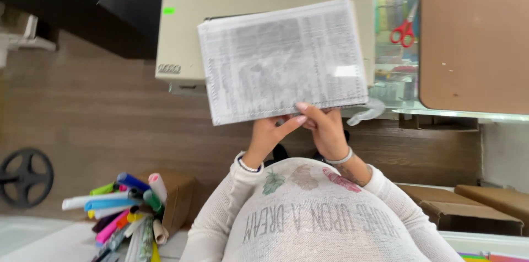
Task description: Binding a stack of papers with a spiral coil to create a notebook
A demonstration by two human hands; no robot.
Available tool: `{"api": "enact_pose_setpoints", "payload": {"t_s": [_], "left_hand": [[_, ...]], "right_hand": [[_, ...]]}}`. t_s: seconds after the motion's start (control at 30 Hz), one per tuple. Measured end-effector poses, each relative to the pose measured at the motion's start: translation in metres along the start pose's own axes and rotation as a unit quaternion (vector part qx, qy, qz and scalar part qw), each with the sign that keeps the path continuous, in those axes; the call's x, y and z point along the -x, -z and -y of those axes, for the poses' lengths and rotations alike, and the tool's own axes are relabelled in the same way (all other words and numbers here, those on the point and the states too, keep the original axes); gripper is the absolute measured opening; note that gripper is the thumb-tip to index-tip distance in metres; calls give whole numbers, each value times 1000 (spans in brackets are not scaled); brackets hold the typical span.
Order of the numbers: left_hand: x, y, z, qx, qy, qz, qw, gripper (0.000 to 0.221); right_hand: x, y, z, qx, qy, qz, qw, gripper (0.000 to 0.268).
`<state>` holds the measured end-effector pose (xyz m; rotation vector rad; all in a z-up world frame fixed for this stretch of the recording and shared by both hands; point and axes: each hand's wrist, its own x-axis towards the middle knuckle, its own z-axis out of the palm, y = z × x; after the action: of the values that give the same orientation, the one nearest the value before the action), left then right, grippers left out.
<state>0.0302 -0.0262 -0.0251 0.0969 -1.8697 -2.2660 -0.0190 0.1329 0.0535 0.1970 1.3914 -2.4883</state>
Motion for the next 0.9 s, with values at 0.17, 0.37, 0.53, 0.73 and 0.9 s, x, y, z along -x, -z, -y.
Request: {"api": "enact_pose_setpoints", "payload": {"t_s": [0.17,0.37,0.53,0.73,0.9], "left_hand": [[-16,-24,-80,-170,-5,-64,983,50],[-21,-22,-103,-174,-11,-62,983,61],[-24,-17,-77,-139,0,-40,990,65],[-14,-1,-29,-63,104,70,990,48],[-26,-5,-73,-109,290,96,946,65]], "right_hand": [[-19,40,-44,-1,-22,-25,999,39],[-27,99,-47,53,-17,38,998,49],[-29,177,-32,27,74,17,997,18],[-33,185,-17,72,153,-21,985,20],[-19,154,3,98,131,26,986,36]]}}
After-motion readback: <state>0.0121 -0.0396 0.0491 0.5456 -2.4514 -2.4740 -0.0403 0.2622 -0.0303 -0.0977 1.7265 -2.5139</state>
